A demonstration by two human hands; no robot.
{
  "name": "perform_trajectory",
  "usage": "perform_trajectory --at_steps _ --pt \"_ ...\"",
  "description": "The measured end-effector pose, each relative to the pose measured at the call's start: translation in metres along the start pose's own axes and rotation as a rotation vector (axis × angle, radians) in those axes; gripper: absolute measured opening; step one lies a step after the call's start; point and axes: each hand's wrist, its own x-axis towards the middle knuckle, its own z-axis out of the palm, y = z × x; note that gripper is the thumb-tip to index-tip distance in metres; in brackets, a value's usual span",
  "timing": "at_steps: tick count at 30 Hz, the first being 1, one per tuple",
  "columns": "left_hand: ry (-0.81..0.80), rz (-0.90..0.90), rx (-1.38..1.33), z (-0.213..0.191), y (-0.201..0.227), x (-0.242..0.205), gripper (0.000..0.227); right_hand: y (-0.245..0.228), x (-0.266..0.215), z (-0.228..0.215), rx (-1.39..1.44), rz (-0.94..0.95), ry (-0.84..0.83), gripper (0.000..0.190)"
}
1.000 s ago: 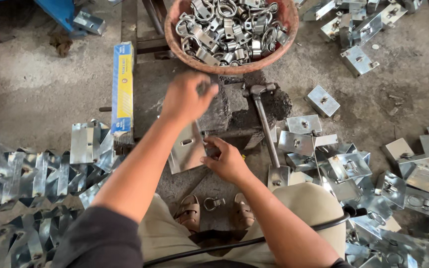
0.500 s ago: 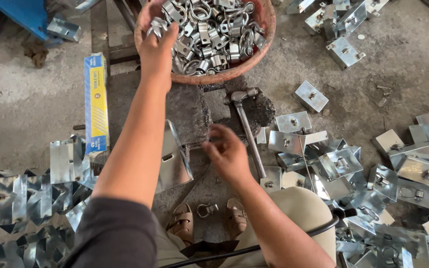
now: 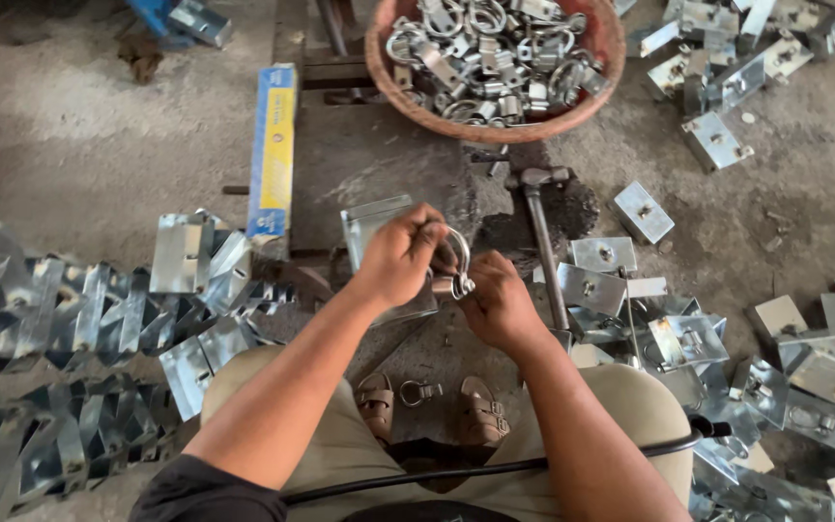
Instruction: The person sits on the floor and repeatedly picks up small metal plates and metal rings, places them on a work surface, and welds them together using a handheld welding torch. Finished assemblies are set aside on the floor.
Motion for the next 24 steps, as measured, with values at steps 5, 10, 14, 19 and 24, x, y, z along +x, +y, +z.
perform_trajectory --at_steps 5,10,14,19,24 --pt "0.11 -0.153 0.085 -0.019 -0.012 -0.005 0.016 -0.006 0.0 0.002 -0.081 -0.002 0.037 0.041" --pt "0.32 0.021 0.402 -0.062 -0.038 0.012 0.019 0.054 -0.014 -0.029 -0.456 0.513 0.206 0.07" --pt "0.256 -0.028 0.348 -0.067 -0.054 0.021 0.019 0.107 -0.037 -0.023 -0.344 1.001 0.117 0.072" --pt "0.354 0.285 0.503 -0.068 -0.062 0.03 0.017 0.105 -0.044 -0.019 -0.318 0.929 0.188 0.053" --pt "0.334 0.32 0.542 -0.075 -0.064 0.035 0.018 0.026 -0.023 -0.04 -0.276 0.892 0.202 0.053"
